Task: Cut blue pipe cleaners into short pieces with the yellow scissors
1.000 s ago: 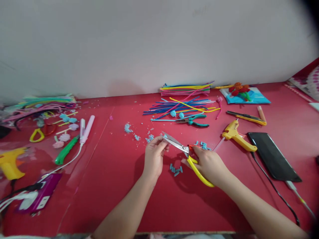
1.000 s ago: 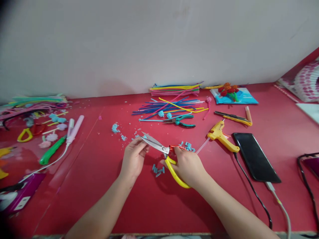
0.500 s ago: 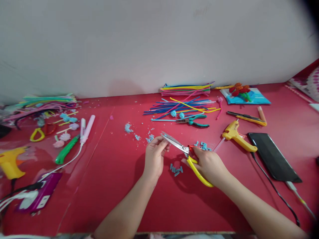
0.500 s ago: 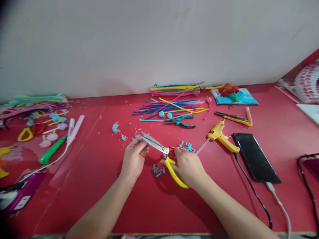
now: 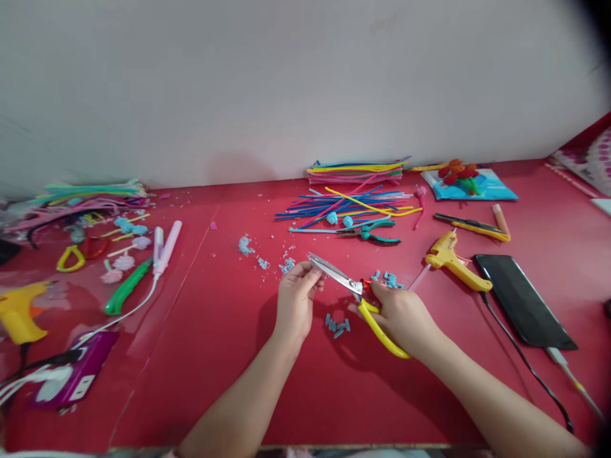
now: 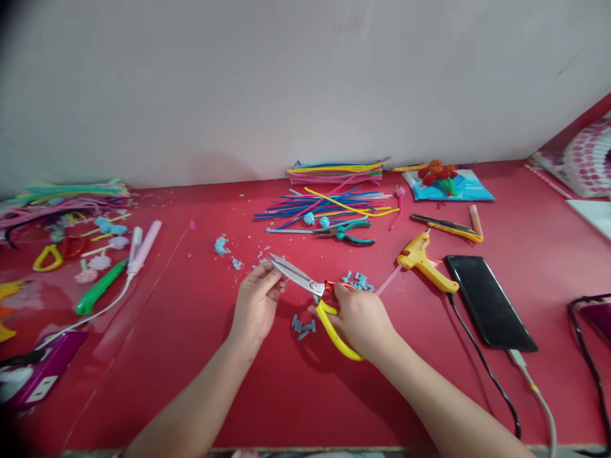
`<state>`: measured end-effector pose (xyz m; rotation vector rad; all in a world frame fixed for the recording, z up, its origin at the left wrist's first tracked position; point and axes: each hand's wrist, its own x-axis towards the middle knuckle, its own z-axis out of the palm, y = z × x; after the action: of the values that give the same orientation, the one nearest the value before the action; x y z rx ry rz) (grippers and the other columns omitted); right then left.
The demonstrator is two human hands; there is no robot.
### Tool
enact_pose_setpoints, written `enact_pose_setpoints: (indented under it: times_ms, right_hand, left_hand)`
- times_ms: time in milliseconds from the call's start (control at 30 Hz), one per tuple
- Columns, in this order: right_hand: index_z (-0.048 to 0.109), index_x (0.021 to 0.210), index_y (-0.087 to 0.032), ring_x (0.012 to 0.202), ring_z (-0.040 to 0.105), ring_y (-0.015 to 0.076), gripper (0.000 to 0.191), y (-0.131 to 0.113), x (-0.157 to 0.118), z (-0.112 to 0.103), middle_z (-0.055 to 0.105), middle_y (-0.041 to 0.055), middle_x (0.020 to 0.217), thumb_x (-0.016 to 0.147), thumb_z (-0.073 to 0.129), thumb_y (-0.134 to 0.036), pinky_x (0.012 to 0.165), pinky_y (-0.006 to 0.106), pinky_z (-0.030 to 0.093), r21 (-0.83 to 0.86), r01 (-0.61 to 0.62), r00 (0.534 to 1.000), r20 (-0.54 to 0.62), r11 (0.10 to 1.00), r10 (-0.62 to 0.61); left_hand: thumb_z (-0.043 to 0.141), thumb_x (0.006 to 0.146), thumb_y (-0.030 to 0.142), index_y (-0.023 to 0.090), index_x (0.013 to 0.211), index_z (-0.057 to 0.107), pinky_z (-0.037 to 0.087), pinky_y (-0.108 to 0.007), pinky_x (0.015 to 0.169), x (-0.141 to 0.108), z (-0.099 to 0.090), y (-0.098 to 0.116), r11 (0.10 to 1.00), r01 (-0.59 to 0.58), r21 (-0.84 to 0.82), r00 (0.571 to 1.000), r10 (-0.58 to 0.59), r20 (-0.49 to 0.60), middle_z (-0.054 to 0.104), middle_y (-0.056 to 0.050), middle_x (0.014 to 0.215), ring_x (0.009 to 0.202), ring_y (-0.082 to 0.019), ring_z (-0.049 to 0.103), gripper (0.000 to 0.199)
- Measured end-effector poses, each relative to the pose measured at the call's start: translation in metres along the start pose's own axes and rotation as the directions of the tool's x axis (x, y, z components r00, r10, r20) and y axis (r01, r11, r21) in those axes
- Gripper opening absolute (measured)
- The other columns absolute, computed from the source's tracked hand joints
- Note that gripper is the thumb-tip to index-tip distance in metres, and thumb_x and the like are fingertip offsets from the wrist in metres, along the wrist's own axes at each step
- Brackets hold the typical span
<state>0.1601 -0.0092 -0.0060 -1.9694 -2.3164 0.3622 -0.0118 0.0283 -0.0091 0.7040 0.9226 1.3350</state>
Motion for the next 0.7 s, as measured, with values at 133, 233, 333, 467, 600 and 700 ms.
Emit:
enact_pose_setpoints:
  times_ms: [133,233,333,467,600,700]
  right_hand:
    - [0.038,0.066,-0.021,0.049,0.051,0.0141,0.037,0.0019,0.0000,-0.0002,0.053,0.0005,0.053,0.078,0.032,-0.056,0.046,0.023,0.019,0.005,-0.001,1.000,-0.008,1.000,0.001]
    - [0.038,0.065,-0.021,0.048,0.050,0.0138,0.037,0.0026,-0.0001,-0.0009,0.052,0.0002,0.051,0.077,0.033,-0.056,0.045,0.023,0.019,0.017,-0.025,1.000,-0.006,1.000,0.026]
    - [0.038,0.065,-0.021,0.047,0.049,0.0136,0.036,0.0022,-0.0002,-0.0024,0.051,-0.0002,0.050,0.077,0.035,-0.055,0.045,0.023,0.019,0.031,-0.074,0.997,-0.011,0.997,0.074]
    - [0.042,0.072,-0.022,0.050,0.050,0.0145,0.032,0.0031,0.0007,-0.0044,0.052,-0.0007,0.054,0.073,0.040,-0.054,0.045,0.022,0.019,0.056,-0.101,0.992,-0.076,0.993,0.105]
    - [0.041,0.067,-0.021,0.048,0.045,0.0126,0.029,0.0047,0.0035,-0.0041,0.049,-0.0011,0.055,0.073,0.044,-0.049,0.045,0.023,0.020,0.236,-0.107,0.990,-0.065,0.966,0.126]
    - [0.043,0.068,-0.020,0.050,0.043,0.0112,0.025,0.0027,0.0052,-0.0052,0.047,-0.0020,0.056,0.075,0.044,-0.044,0.046,0.022,0.025,0.512,-0.066,0.993,-0.047,0.856,0.105]
  left_hand:
    - [0.060,0.069,0.015,0.013,0.074,0.061,0.036,-0.016,0.052,0.0009,-0.0001,-0.0002,1.000,0.004,0.003,1.000,-0.004,-0.001,0.057,0.000,0.066,0.055,-0.005,0.048,0.005]
    - [0.061,0.069,0.015,0.013,0.075,0.060,0.036,-0.016,0.051,0.0009,0.0007,0.0001,1.000,0.019,-0.007,1.000,-0.019,-0.012,0.057,0.001,0.066,0.055,-0.005,0.048,0.007]
    - [0.062,0.068,0.016,0.014,0.075,0.059,0.037,-0.017,0.051,-0.0001,0.0022,0.0011,0.999,0.031,-0.018,0.999,-0.031,-0.021,0.057,0.001,0.065,0.054,-0.005,0.048,0.008]
    - [0.062,0.068,0.018,0.014,0.075,0.059,0.038,-0.018,0.052,-0.0016,0.0044,0.0025,0.999,0.050,-0.008,0.999,-0.050,-0.005,0.058,0.000,0.065,0.054,-0.006,0.049,0.010]
    - [0.061,0.068,0.020,0.014,0.074,0.059,0.038,-0.019,0.054,-0.0031,0.0059,0.0019,0.993,0.114,0.029,0.992,-0.115,0.053,0.059,-0.001,0.067,0.055,-0.007,0.050,0.009]
    - [0.061,0.068,0.021,0.014,0.076,0.060,0.038,-0.020,0.053,-0.0061,0.0070,-0.0003,0.975,0.206,0.087,0.969,-0.215,0.118,0.058,-0.001,0.066,0.055,-0.007,0.050,0.011]
